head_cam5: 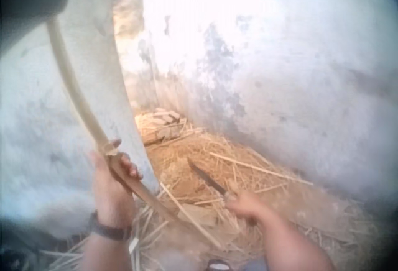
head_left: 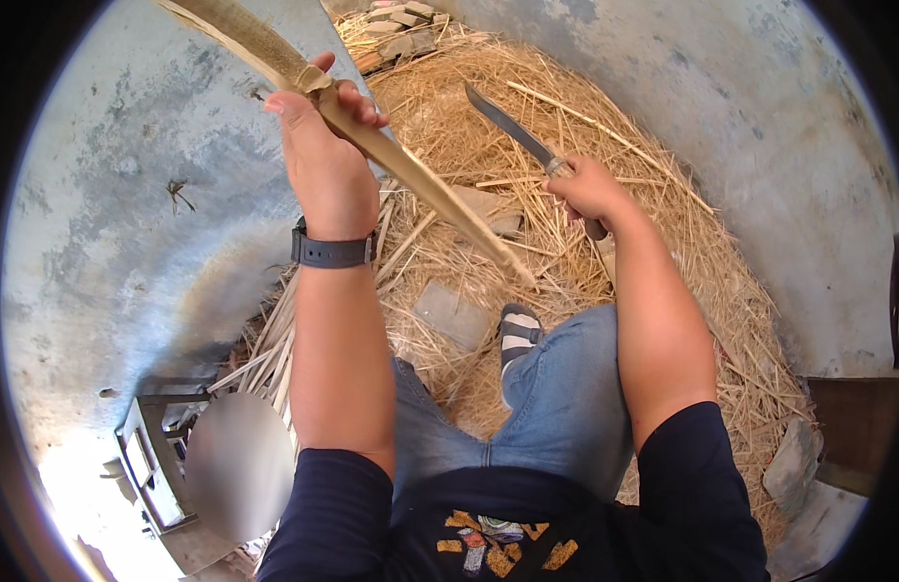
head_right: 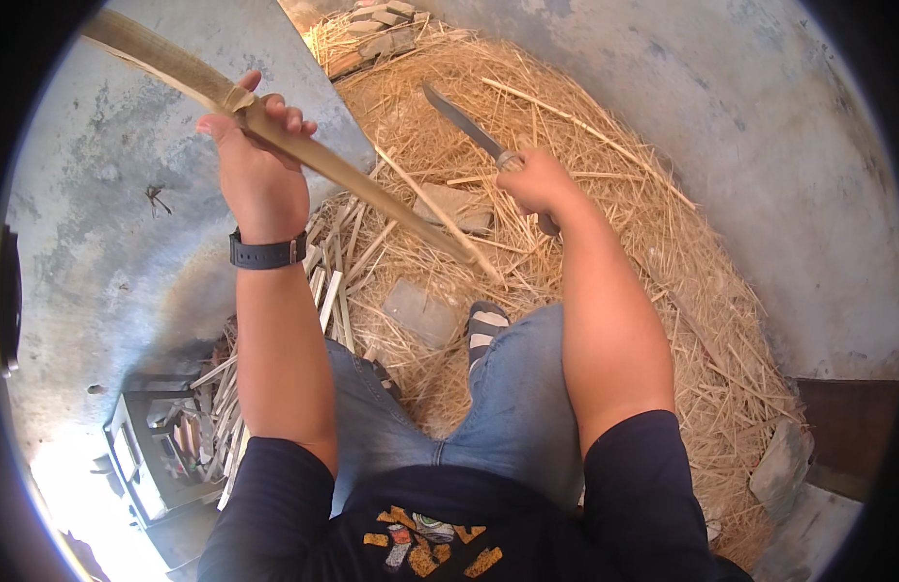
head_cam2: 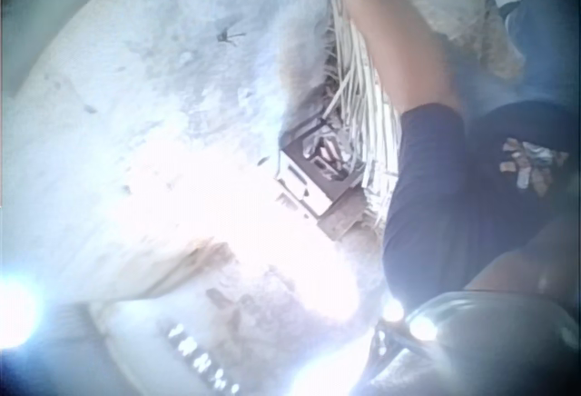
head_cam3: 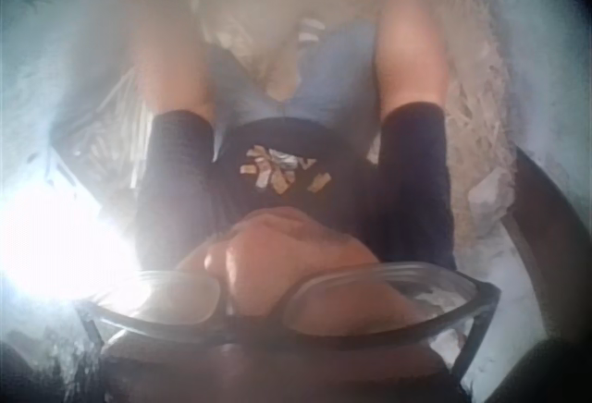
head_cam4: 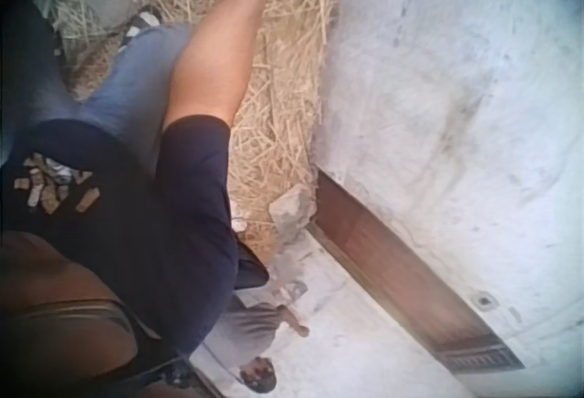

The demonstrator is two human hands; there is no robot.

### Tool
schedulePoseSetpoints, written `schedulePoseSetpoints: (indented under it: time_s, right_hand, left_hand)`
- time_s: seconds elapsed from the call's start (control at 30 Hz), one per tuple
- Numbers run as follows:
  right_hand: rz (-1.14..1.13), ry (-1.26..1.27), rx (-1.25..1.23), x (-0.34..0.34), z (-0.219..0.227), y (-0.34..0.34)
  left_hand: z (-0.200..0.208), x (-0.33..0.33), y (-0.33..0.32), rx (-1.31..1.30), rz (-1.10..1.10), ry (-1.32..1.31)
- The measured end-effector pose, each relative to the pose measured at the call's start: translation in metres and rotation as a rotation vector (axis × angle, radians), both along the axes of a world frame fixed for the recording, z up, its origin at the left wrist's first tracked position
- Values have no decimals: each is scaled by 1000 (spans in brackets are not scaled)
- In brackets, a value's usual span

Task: The person sits on a straw-covered floor and uses a machete to split a long bamboo pole into thin strips. They hold the pole with one hand and repeatedly strike it with the machete to separate the layers, accumulating a pile of bamboo strips.

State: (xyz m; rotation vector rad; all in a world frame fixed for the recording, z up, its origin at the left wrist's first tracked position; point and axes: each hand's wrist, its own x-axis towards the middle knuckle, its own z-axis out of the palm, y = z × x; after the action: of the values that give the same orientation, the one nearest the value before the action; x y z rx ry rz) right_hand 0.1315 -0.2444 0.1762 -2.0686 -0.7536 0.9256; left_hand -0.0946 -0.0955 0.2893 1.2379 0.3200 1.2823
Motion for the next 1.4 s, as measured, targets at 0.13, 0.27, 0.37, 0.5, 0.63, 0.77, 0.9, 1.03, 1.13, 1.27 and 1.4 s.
schedulePoseSetpoints:
  time_s: [0.13, 0.27, 0.37, 0.5, 0.63, 0.77, 0.9, 1.03, 1.13, 1.27, 1.4]
  right_hand:
    - [-7, 29, -29, 13, -10, -1]
    - [-40, -48, -3, 9, 9, -4]
    - [-83, -116, 27, 8, 22, -9]
    - [-101, -152, 41, 12, 27, -16]
    - [-90, -137, 19, 21, 25, -17]
    - [-89, -68, 75, 12, 46, -25]
    - [-20, -243, 58, 4, 39, -42]
    - [-12, -331, 81, 2, -60, -76]
    - [-91, -258, 100, -16, -108, -82]
    - [-196, -419, 337, -33, -161, -83]
    - [-48, -327, -163, -36, -238, -106]
  left_hand:
    - [23, -8, -16, 112, -3, 40]
    - [46, -11, -20, 151, 122, -33]
    - [47, 2, -14, 132, 235, -127]
    - [20, 24, -5, 125, 205, -147]
    - [-2, 48, 3, 188, 208, -88]
    - [0, 54, 12, 173, 185, -62]
    - [12, 50, 11, 235, 172, -125]
    - [-3, 67, 18, 241, 177, -105]
    - [-48, 95, 21, 240, 188, -64]
    - [-61, 103, 29, 189, 153, -46]
    - [-58, 110, 29, 172, 138, -21]
